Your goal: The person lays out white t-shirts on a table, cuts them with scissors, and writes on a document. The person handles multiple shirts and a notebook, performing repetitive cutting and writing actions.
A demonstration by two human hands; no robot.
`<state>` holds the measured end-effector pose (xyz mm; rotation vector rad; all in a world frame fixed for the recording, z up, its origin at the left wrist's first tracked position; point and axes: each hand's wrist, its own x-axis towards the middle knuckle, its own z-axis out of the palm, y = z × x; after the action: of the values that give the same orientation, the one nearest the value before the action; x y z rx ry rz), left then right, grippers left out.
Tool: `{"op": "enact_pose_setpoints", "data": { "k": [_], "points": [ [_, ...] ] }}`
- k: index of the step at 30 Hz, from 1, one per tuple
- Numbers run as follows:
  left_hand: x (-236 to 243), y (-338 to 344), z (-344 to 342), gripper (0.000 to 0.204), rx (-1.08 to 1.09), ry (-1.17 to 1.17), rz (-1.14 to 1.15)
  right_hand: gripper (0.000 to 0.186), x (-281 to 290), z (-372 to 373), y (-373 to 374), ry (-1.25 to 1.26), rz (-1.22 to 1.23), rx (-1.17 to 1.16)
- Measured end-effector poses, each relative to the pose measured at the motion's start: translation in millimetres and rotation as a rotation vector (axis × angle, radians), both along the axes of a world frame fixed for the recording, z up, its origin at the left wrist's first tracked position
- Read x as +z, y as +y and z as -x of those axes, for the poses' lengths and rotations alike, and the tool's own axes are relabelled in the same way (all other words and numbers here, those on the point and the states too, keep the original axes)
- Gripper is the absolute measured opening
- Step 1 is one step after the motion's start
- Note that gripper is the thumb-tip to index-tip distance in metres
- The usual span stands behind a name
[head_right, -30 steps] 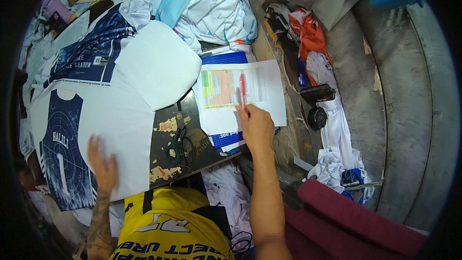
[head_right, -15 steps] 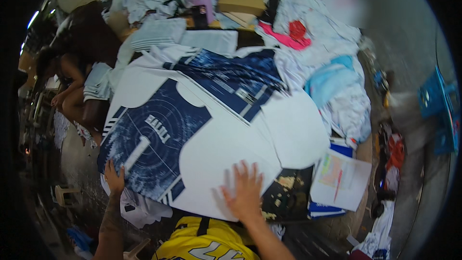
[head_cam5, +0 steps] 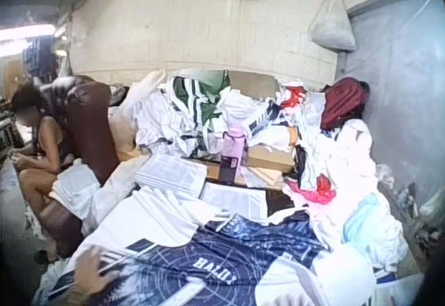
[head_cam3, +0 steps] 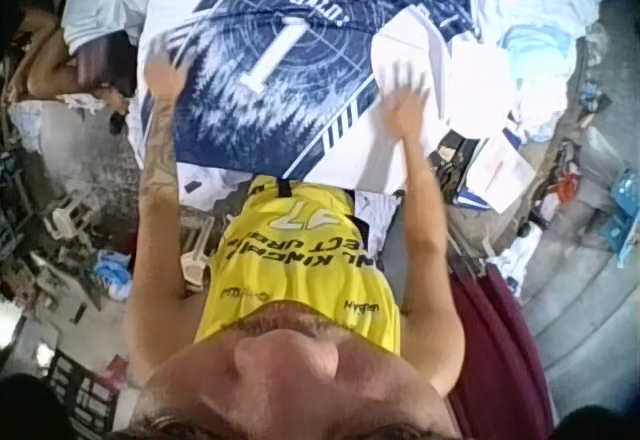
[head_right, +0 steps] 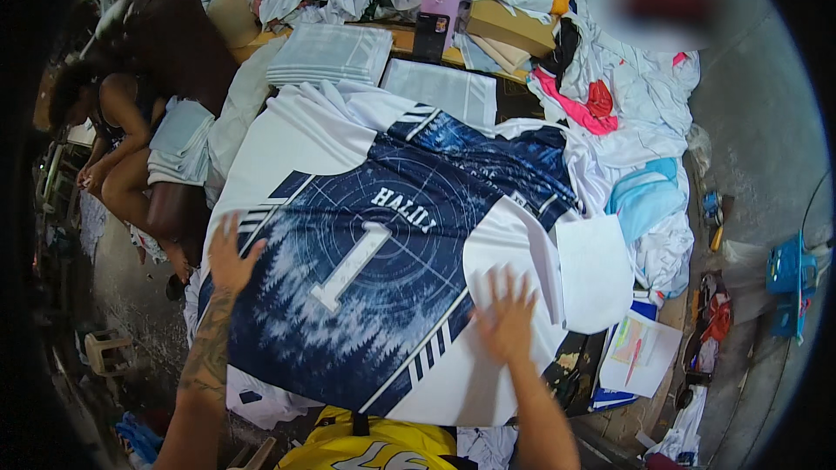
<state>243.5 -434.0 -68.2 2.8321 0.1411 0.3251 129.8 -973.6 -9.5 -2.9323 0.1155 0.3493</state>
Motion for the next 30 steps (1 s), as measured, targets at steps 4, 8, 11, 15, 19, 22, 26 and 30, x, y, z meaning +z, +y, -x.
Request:
{"op": "enact_pose_setpoints", "data": {
  "k": [4,8,11,15,19,22,26,30],
  "points": [
    [-0.7,38.1,-1.1,0.103,0.083,0.341,-0.236,0.093,-24.0,98.3,100.3,0.234,-0.172,-0.121],
    [-24.5,5.3,-82.7,0.108,-0.003,0.014,-0.229,0.091,-68.7,100.4,86.4,-0.038,0.066,-0.139],
    [-34.5,-56.3,-181.7,0.108,-0.012,0.087,-0.146,0.093,-61.3,25.2,37.6,-0.057,0.122,-0.183],
    [-20.8,-128.1,-273.0,0.116,-0.110,0.291,-0.173,0.090,-10.2,-85.1,-21.9,0.040,0.177,-0.318],
    [-0.4,-113.5,-236.7,0.109,-0.217,0.114,-0.079,0.085,11.4,-47.9,-24.5,-0.243,-0.168,-0.041],
    [0.8,-62.8,-99.3,0.085,-0.064,-0.006,0.024,0.089,3.1,79.2,-15.0,-0.285,-0.101,-0.253],
    [2.9,-38.9,143.3,0.076,0.184,-0.132,0.133,0.086,-12.1,221.3,-41.8,-0.136,0.024,-0.757],
    [13.1,-113.2,292.2,0.041,-0.326,0.241,0.312,0.070,-24.3,264.4,-95.4,-0.337,-0.094,-0.595]
  ]
}}
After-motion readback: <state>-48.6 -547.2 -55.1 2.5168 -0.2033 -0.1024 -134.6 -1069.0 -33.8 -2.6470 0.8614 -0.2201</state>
